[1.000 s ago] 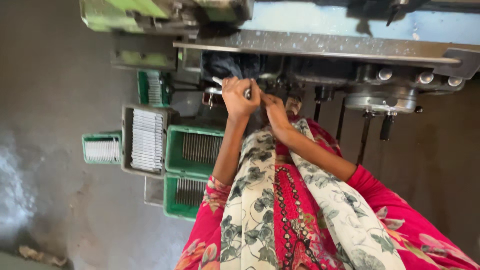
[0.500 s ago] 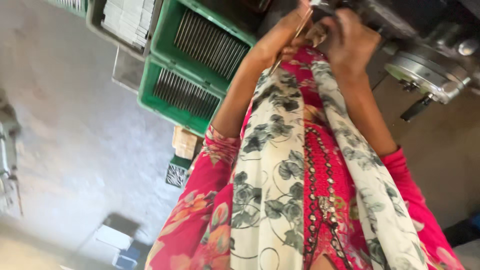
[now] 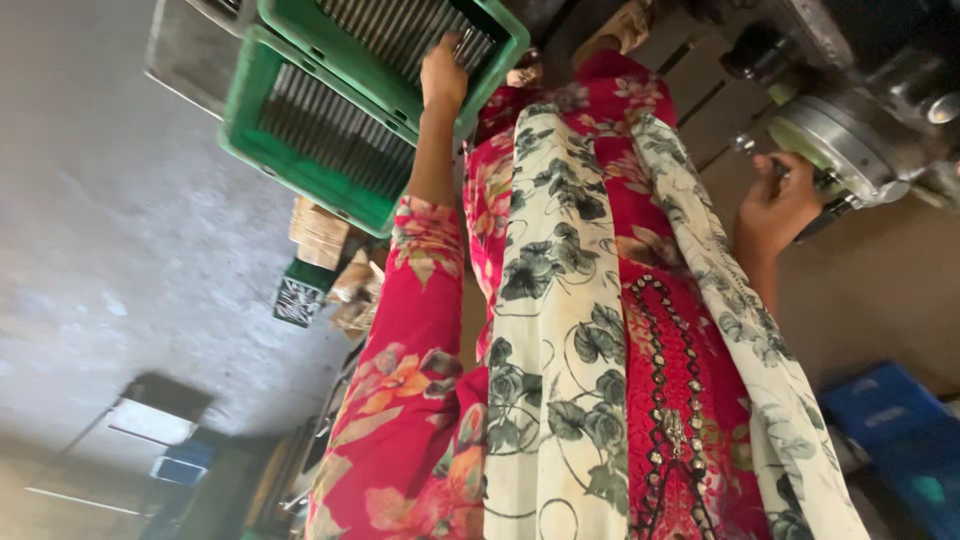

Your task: The person operates a lathe machine, loading small metal workpieces into the machine and turning handles to machine them. They remove finished parts, place them into green plastic bins, and repeat the machining cycle with new pieces.

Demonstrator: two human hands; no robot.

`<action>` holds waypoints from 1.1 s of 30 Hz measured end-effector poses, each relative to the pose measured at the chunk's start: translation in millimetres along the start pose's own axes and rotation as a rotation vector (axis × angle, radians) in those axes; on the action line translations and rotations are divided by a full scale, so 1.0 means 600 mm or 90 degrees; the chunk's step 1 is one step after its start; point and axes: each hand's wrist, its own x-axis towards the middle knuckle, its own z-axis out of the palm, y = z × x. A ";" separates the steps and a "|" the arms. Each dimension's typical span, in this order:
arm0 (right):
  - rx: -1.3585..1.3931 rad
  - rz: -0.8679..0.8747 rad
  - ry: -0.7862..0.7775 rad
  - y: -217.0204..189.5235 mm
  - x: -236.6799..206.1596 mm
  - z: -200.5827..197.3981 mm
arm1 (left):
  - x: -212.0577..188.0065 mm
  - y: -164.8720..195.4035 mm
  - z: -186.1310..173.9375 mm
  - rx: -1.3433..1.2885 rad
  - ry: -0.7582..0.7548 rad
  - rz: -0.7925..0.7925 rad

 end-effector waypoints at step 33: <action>0.028 -0.110 -0.142 0.037 0.056 -0.010 | -0.139 -0.189 -0.099 0.199 0.047 -0.360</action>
